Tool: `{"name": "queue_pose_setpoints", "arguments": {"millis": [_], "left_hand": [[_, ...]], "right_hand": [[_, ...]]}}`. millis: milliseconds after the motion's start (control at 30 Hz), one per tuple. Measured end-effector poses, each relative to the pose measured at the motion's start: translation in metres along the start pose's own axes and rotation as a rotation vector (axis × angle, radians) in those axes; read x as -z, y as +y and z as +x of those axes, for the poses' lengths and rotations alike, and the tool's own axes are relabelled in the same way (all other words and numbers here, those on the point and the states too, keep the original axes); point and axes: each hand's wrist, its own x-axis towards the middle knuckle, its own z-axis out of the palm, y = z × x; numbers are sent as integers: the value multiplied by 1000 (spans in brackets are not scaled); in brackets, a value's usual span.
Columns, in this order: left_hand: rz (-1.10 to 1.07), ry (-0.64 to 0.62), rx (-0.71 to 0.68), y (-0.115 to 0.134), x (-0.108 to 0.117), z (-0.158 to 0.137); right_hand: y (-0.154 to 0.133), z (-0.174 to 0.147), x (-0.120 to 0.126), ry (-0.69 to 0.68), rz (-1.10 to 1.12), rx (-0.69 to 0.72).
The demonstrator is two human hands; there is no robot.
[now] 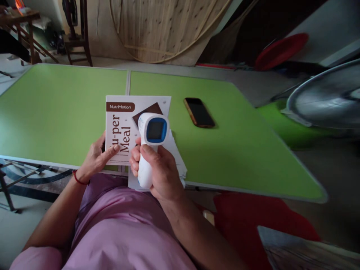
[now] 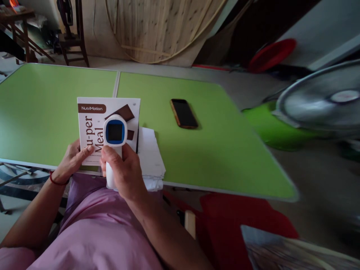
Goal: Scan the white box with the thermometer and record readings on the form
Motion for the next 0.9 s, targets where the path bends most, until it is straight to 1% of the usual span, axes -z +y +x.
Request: {"name": "queue_pose_setpoints", "arguments": {"millis": [267,467,567,633,700,733,800,833,867,900], "left_hand": [[-14,-11,-3,-2,0,1],[-20,10,-11,1,-1,2],[-20,1,-4,2,-1,2],[-16,-4,-12,1,-1,2],[-13,-8,-20,0,-1,2],[-13,-12,-20,0,0,2],[-17,-19,-15,-1,0,2],[-15,-17,-14,-1,0,2],[-12,-13,-14,-2,0,2],[-10,-8,-13,-2,0,2]], "right_hand": [[1,0,0,-24,17,7],[2,1,1,-26,14,-9],[-4,-3,1,-20,6,-24],[-15,-3,4,-2,-7,13],[-28,3,15,74,-47,134],[-35,9,23,139,-87,222],[-44,29,47,399,-244,423],[-47,41,61,481,-367,473],[-47,54,75,546,-477,478],[-46,67,88,560,-576,392]]}}
